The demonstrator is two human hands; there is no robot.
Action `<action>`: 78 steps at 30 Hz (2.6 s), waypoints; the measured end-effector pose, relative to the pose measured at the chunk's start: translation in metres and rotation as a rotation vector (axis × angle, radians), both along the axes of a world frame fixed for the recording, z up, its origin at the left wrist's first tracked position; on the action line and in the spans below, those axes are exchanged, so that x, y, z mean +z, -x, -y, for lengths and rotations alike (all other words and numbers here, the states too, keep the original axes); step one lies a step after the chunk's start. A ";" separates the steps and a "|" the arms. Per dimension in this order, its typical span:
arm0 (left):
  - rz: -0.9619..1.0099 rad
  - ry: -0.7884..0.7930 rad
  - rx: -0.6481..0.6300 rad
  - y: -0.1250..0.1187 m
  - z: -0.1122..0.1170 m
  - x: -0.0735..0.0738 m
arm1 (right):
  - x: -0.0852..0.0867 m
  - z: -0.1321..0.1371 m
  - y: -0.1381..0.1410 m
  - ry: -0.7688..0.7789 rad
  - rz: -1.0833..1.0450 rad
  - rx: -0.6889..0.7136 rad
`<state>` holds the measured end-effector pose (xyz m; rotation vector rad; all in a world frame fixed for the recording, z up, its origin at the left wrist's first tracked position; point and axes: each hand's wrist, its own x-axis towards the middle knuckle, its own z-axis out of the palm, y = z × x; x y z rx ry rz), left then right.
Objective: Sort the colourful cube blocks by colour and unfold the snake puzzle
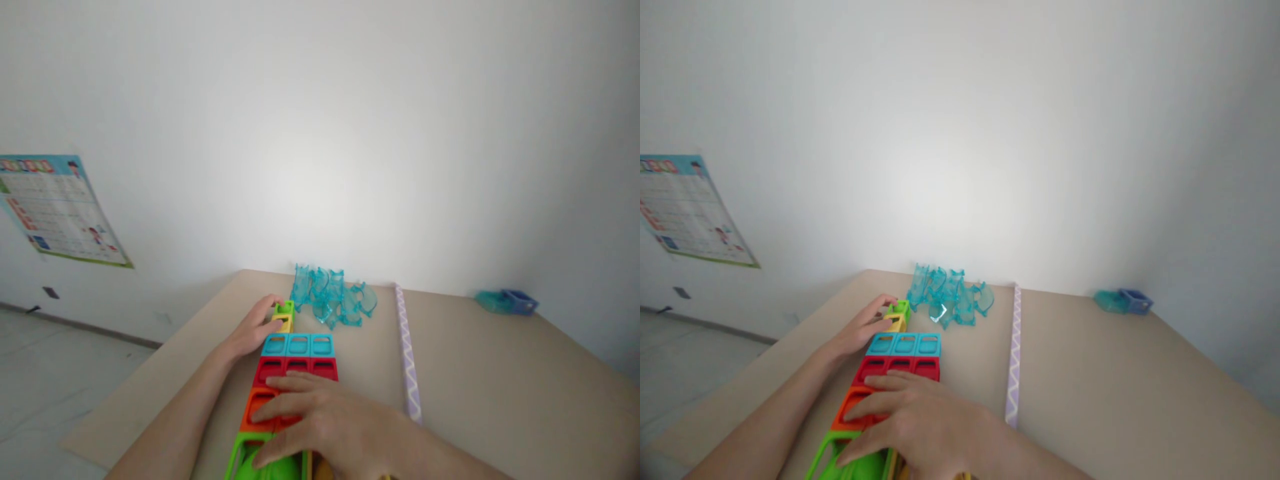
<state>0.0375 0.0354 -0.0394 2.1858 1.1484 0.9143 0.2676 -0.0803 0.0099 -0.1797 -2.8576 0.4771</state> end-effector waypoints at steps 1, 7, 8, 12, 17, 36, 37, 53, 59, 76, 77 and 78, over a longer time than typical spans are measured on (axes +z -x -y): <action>-0.007 -0.030 -0.048 0.001 0.003 0.001 | -0.001 0.000 0.000 0.016 -0.008 -0.006; -0.097 -0.130 -0.254 0.003 0.010 0.006 | -0.005 0.002 0.001 0.052 -0.036 -0.057; -0.102 -0.143 -0.257 0.003 0.011 0.007 | -0.003 0.002 0.001 0.043 -0.032 -0.064; -0.099 -0.158 -0.236 0.001 0.014 0.010 | 0.005 0.004 0.001 0.010 -0.004 -0.111; -0.099 -0.140 -0.239 -0.001 0.018 0.012 | 0.010 0.009 -0.003 0.022 0.111 -0.239; -0.040 -0.097 -0.200 0.005 0.043 0.000 | -0.011 0.009 -0.008 0.059 0.208 -0.469; -0.058 -0.086 -0.208 0.006 0.045 0.000 | -0.010 0.010 -0.007 0.055 0.198 -0.472; -0.108 -0.067 -0.260 0.016 0.041 -0.015 | -0.017 0.008 -0.004 0.174 0.203 -0.537; -0.101 -0.072 -0.261 0.015 0.043 -0.013 | -0.024 0.009 0.000 0.202 0.221 -0.547; -0.107 -0.073 -0.258 0.016 0.043 -0.012 | -0.021 0.012 -0.009 0.215 0.190 -0.568; -0.111 -0.072 -0.257 0.016 0.044 -0.012 | -0.021 0.012 -0.009 0.219 0.189 -0.569; -0.114 -0.071 -0.256 0.016 0.044 -0.012 | -0.020 0.012 -0.009 0.225 0.190 -0.568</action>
